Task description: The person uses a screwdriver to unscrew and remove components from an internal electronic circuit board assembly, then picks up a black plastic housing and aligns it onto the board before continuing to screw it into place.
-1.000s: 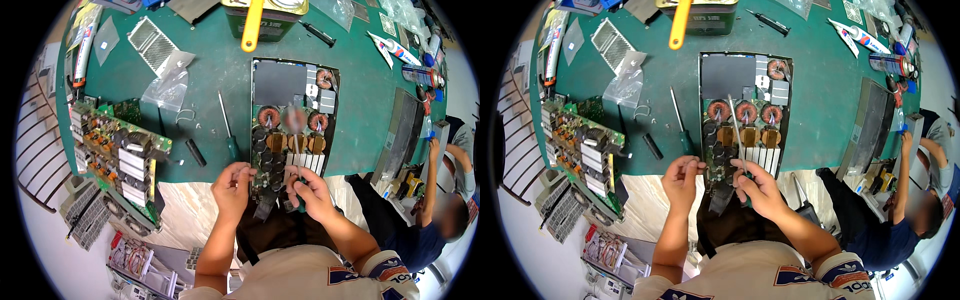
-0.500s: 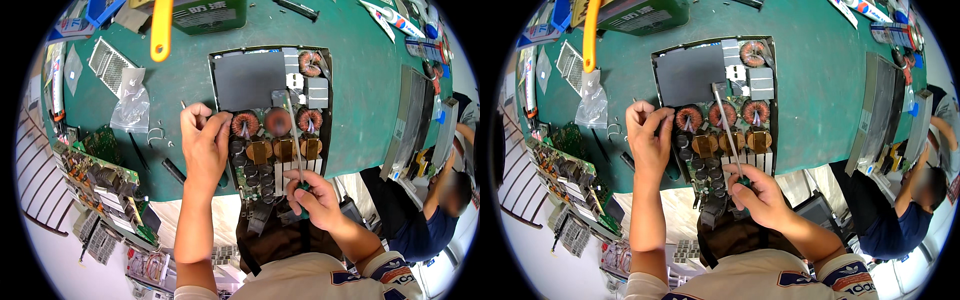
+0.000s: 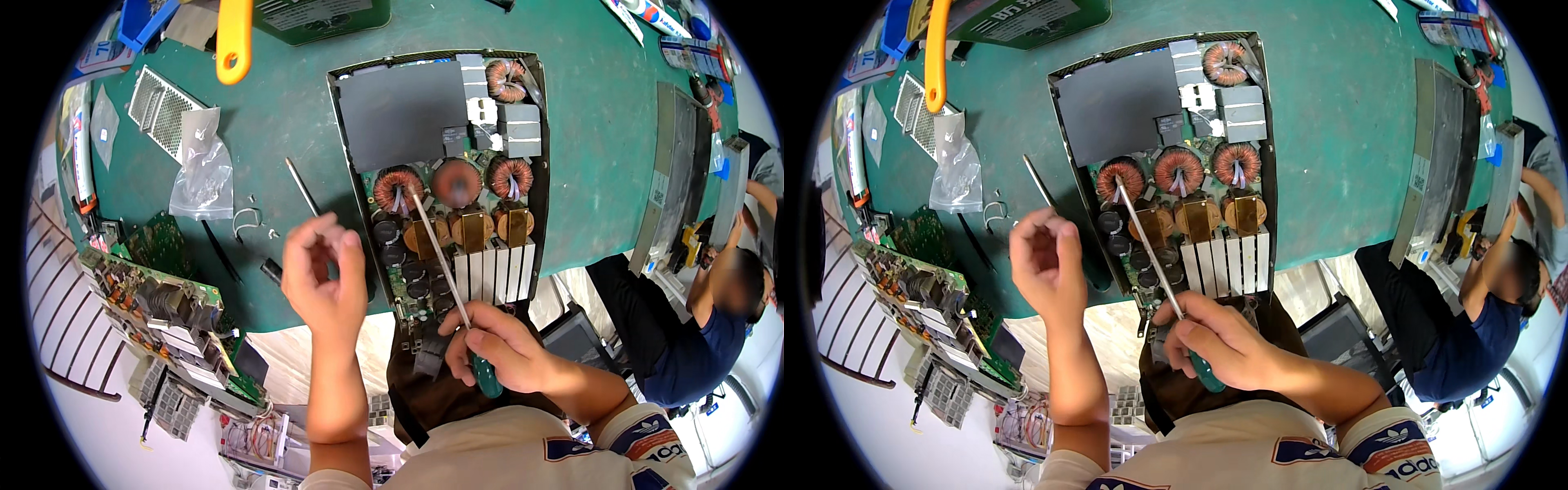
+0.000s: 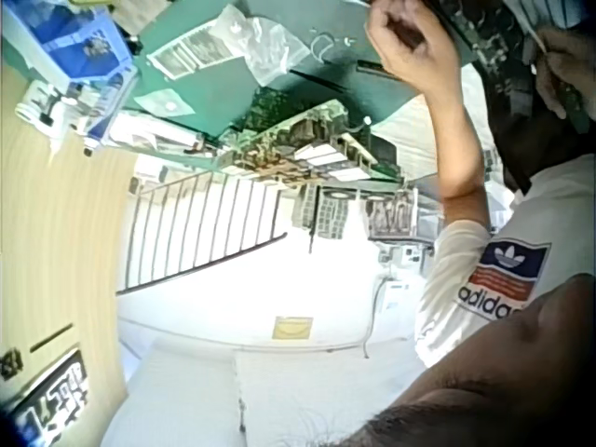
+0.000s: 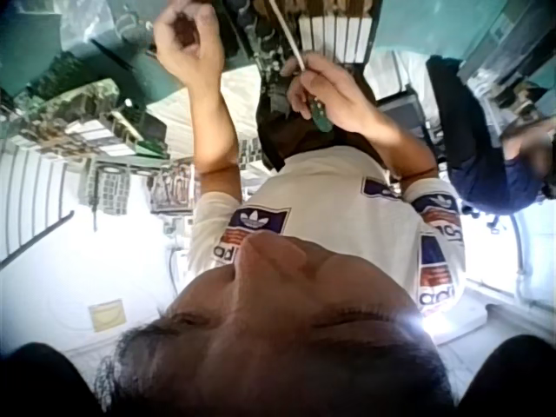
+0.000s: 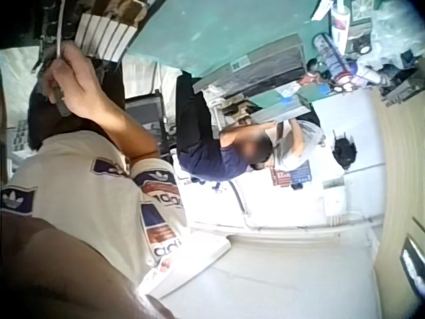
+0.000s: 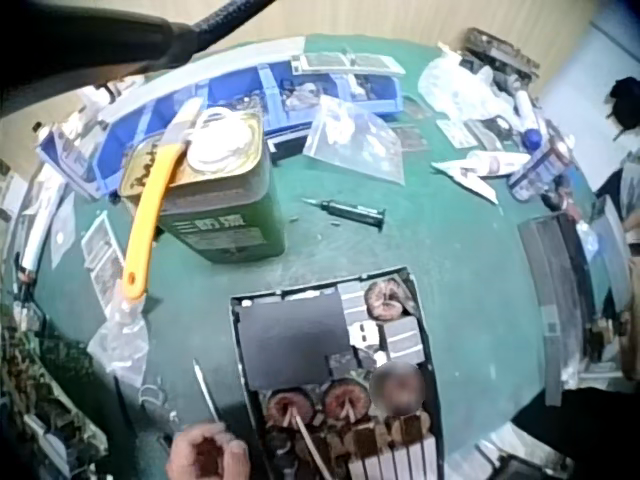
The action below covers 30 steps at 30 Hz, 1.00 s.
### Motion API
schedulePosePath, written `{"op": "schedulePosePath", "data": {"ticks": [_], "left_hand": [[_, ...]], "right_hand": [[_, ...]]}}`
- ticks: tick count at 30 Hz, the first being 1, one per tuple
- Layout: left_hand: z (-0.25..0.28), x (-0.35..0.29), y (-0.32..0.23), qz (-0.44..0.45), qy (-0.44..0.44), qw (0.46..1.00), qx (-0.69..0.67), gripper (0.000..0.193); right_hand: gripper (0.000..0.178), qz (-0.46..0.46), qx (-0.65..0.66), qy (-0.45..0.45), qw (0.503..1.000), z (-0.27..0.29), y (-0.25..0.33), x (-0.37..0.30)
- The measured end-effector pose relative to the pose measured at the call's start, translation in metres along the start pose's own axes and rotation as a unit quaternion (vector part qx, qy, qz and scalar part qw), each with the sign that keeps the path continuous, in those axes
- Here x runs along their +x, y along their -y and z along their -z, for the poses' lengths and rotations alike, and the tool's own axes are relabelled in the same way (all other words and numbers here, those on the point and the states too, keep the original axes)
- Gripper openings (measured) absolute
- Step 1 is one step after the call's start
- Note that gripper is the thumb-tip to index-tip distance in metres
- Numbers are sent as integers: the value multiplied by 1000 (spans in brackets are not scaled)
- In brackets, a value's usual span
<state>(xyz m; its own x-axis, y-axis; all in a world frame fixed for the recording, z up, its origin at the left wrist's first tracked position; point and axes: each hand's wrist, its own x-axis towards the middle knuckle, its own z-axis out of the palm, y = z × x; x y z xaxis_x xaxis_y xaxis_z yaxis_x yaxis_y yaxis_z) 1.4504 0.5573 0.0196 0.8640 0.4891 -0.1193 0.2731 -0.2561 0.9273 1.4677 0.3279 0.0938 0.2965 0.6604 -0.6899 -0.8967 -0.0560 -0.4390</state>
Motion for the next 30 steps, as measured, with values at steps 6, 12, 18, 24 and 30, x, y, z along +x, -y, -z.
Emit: {"op": "schedulePosePath", "data": {"ticks": [6, 12, 18, 24, 30], "left_hand": [[2, -21, -17, -80, 87, 993, 8, 35], [12, -3, -13, -159, 143, 972, 93, 33], [11, 5, -8, -157, 156, 970, 96, 33], [7, 10, -5, -159, 140, 973, 95, 31], [6, 14, -4, -158, 140, 974, 83, 31]], "right_hand": [[23, -33, 96, 50, 994, -28, 4, 19], [25, -7, 168, 15, 986, -45, 4, 42], [28, 25, 131, -9, 991, -50, -3, 56], [27, 70, 95, -16, 993, -49, -10, 65], [29, 99, 73, -28, 992, -54, -15, 68]]}}
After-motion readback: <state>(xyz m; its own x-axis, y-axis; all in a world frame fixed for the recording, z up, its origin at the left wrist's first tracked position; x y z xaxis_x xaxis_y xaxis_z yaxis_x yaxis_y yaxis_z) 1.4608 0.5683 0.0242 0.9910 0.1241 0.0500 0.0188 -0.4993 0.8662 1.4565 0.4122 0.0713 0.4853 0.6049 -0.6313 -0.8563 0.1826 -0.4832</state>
